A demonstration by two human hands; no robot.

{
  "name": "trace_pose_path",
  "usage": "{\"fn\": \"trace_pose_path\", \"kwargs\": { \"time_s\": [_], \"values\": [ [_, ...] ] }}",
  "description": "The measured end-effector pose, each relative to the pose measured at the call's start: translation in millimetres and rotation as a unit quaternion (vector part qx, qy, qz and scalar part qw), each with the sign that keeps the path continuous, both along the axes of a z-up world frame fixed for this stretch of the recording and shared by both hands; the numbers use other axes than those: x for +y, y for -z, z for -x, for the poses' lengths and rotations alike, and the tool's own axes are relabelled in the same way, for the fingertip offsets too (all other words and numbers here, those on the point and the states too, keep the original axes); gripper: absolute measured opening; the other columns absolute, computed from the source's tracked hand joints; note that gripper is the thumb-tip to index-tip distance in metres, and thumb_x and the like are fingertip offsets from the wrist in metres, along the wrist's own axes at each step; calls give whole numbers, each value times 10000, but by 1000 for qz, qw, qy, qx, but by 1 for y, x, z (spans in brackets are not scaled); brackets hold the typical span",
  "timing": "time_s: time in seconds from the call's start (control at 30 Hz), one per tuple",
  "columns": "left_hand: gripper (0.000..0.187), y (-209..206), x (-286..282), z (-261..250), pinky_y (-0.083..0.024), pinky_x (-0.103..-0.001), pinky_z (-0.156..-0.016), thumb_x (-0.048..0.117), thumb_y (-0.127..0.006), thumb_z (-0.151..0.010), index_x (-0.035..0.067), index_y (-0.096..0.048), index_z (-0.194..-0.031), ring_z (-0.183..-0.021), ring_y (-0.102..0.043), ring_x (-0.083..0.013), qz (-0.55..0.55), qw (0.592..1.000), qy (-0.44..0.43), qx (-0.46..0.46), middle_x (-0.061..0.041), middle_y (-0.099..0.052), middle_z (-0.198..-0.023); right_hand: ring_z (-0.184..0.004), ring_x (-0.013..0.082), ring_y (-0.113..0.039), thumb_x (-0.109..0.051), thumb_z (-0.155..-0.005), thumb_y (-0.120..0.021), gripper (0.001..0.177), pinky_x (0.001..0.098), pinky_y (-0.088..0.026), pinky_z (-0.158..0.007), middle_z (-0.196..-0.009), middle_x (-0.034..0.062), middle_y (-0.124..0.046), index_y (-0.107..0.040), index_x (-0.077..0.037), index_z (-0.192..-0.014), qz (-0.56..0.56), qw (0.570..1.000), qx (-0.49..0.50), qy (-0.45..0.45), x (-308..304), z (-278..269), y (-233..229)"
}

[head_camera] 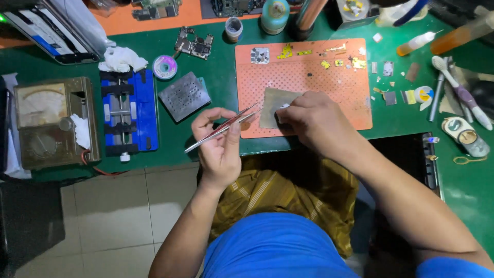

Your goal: The person cleans a small electronic component using a toothbrush and a cloth, then uses tweezers to handle the component and applies a liquid from a small bottle. The person also uses a magnifying glass to inspect the component.

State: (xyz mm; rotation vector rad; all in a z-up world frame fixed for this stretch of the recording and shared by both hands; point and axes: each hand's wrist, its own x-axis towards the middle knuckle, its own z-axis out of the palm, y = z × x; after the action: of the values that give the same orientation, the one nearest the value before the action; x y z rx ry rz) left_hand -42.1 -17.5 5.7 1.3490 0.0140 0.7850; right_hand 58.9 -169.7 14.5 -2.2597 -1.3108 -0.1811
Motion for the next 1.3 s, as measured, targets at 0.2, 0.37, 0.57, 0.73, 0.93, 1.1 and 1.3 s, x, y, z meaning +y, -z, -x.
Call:
{"fn": "trace_pose_path", "kwargs": {
  "time_s": [0.2,0.37,0.57,0.73,0.93,1.1,1.3],
  "values": [
    [301,6,4,-1,-543,-387,-688,-4,-428,-863,-69,-259,-1105,-800,-620,-350,22,999,31,5,-187,-464,-926,-624,227,-601,-114,-744,-669,42,291,-460,-600,-623,63,-610,-675,-135,-780,3,967,246,64,8,-8,-30],
    [291,7,6,-1,-532,-405,-713,3,-422,-874,-58,-270,-1115,-814,-614,-339,32,999,22,2,-164,-453,-925,-734,205,-598,-57,-854,-600,88,296,-453,-670,-752,67,-616,-647,-106,-909,-12,975,208,78,2,-19,-41],
    [281,7,5,-4,-531,-433,-719,-23,-425,-865,-81,-294,-1106,-824,-610,-358,-7,1000,-4,17,-167,-460,-920,-783,207,-594,-65,-808,-565,91,296,-456,-676,-793,22,-615,-623,-136,-806,42,999,-16,-23,21,2,-22],
    [237,-10,14,-22,-522,-339,-698,77,-510,-850,-33,-410,-1035,-787,-592,-265,-170,982,-59,64,-85,-505,-832,-730,253,-581,-23,-840,-475,128,322,-454,-610,-766,77,-588,-596,-61,-820,15,997,-67,-38,20,4,-13],
    [151,-22,21,-39,-505,-405,-607,139,-492,-862,19,-446,-943,-773,-594,-340,-295,946,39,131,-128,-552,-800,-749,201,-553,-95,-844,-419,152,288,-423,-605,-729,46,-530,-551,-91,-768,56,971,-231,-1,18,8,1],
    [114,-24,19,-38,-443,-365,-659,212,-472,-870,115,-452,-928,-739,-580,-232,-396,899,27,186,-11,-512,-818,-683,220,-521,-81,-856,-353,226,320,-403,-631,-716,57,-521,-526,-71,-711,10,983,-162,-88,19,41,-29],
    [119,-25,21,-36,-422,-364,-706,206,-495,-864,122,-449,-935,-804,-582,-251,-359,917,30,170,-15,-505,-820,-661,223,-546,-114,-854,-457,154,308,-399,-572,-809,67,-584,-581,-70,-773,-45,994,-91,-30,-2,64,-40]
  ]
}}
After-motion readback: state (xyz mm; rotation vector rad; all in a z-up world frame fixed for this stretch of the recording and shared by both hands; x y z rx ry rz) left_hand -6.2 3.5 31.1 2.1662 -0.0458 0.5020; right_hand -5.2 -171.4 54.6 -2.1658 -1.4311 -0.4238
